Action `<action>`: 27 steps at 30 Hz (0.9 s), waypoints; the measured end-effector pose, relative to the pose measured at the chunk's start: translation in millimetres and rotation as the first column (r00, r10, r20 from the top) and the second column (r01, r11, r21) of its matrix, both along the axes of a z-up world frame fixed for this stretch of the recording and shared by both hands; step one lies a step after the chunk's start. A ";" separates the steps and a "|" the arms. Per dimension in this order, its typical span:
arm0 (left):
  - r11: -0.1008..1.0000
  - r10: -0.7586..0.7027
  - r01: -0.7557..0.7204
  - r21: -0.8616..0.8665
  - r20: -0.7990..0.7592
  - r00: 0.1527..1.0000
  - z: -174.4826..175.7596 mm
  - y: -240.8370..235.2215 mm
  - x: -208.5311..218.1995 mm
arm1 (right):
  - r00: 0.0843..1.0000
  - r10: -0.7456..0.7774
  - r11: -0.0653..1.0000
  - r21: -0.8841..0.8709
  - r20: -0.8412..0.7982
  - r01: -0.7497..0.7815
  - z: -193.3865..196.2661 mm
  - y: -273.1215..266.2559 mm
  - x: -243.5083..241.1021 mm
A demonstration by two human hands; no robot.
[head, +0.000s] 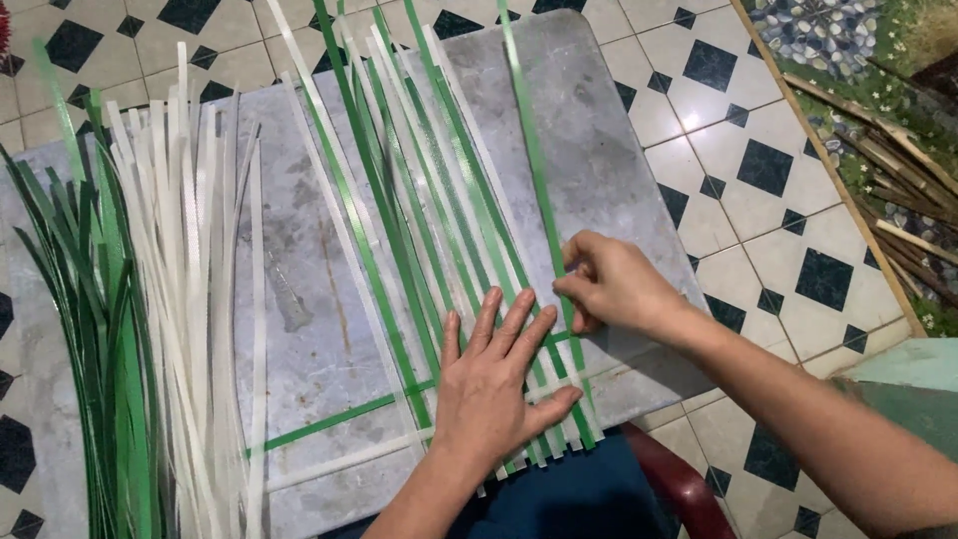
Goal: Weaving green and white plastic strips together on a flat surface to create a mat.
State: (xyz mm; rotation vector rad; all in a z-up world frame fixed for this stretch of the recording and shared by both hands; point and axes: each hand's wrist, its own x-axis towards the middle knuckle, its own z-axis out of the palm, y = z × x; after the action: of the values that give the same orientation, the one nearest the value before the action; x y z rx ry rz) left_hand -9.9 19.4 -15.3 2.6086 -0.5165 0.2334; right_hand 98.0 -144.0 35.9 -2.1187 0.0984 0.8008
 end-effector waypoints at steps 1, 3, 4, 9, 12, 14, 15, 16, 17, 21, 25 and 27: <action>1.000 -0.002 0.002 0.006 0.006 1.000 -0.2 0.0 -0.4 | 0.999 0.037 0.997 -0.063 0.009 -0.036 4.3 2.6 -1.2; 1.000 -0.004 0.004 -0.003 0.000 1.000 -0.4 0.2 -0.5 | 0.995 0.096 0.992 -0.090 0.038 -0.092 2.8 3.7 -2.0; 1.000 -0.005 0.005 -0.011 -0.005 1.000 -0.2 0.3 -0.5 | 0.985 0.157 0.982 -0.119 0.065 -0.148 2.3 4.2 -2.3; 1.000 0.000 0.000 0.006 0.016 1.000 -1.3 0.3 -0.4 | 0.965 0.255 0.949 -0.203 0.054 -0.240 10.1 9.6 1.6; 1.000 -0.009 0.009 -0.011 -0.004 1.000 0.4 0.8 0.0 | 0.965 0.255 0.946 -0.226 0.067 -0.234 14.8 7.6 0.3; 1.000 -0.013 0.013 -0.023 -0.018 1.000 -0.3 0.2 -0.4 | 0.966 0.245 0.946 -0.238 0.086 -0.219 19.3 -1.7 -7.2; 0.999 -0.012 0.011 -0.033 -0.024 1.000 -1.7 0.8 -1.2 | 0.948 0.268 0.931 -0.299 0.174 -0.208 21.9 -8.5 -13.5; 0.999 -0.011 0.009 -0.044 -0.029 1.000 -3.0 1.6 -1.7 | 0.920 0.293 0.914 -0.358 0.258 -0.191 24.4 -15.1 -19.6; 0.999 -0.008 0.006 -0.043 -0.030 1.000 -1.8 1.9 -1.5 | 0.920 0.296 0.914 -0.357 0.258 -0.194 30.3 -20.9 -37.4; 0.999 -0.012 0.011 -0.034 -0.039 0.999 0.9 1.9 0.1 | 0.972 0.200 0.823 -0.518 -0.124 -0.236 29.1 -44.6 -101.8; 0.999 -0.017 0.015 -0.037 -0.052 0.999 -1.9 1.7 -0.2 | 0.924 -0.249 0.923 -0.361 -0.291 0.135 -13.2 -49.0 -151.1; 0.999 -0.017 0.016 -0.029 -0.052 0.998 -1.2 1.6 -0.5 | 0.892 -0.396 0.906 -0.247 -0.218 0.343 -30.7 -42.9 -166.7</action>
State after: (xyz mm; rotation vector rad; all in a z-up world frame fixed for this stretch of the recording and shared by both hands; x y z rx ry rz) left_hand -10.4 21.0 -16.5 2.5743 -0.5123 0.1655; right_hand -68.7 -186.9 5.1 -2.0735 0.7367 0.8608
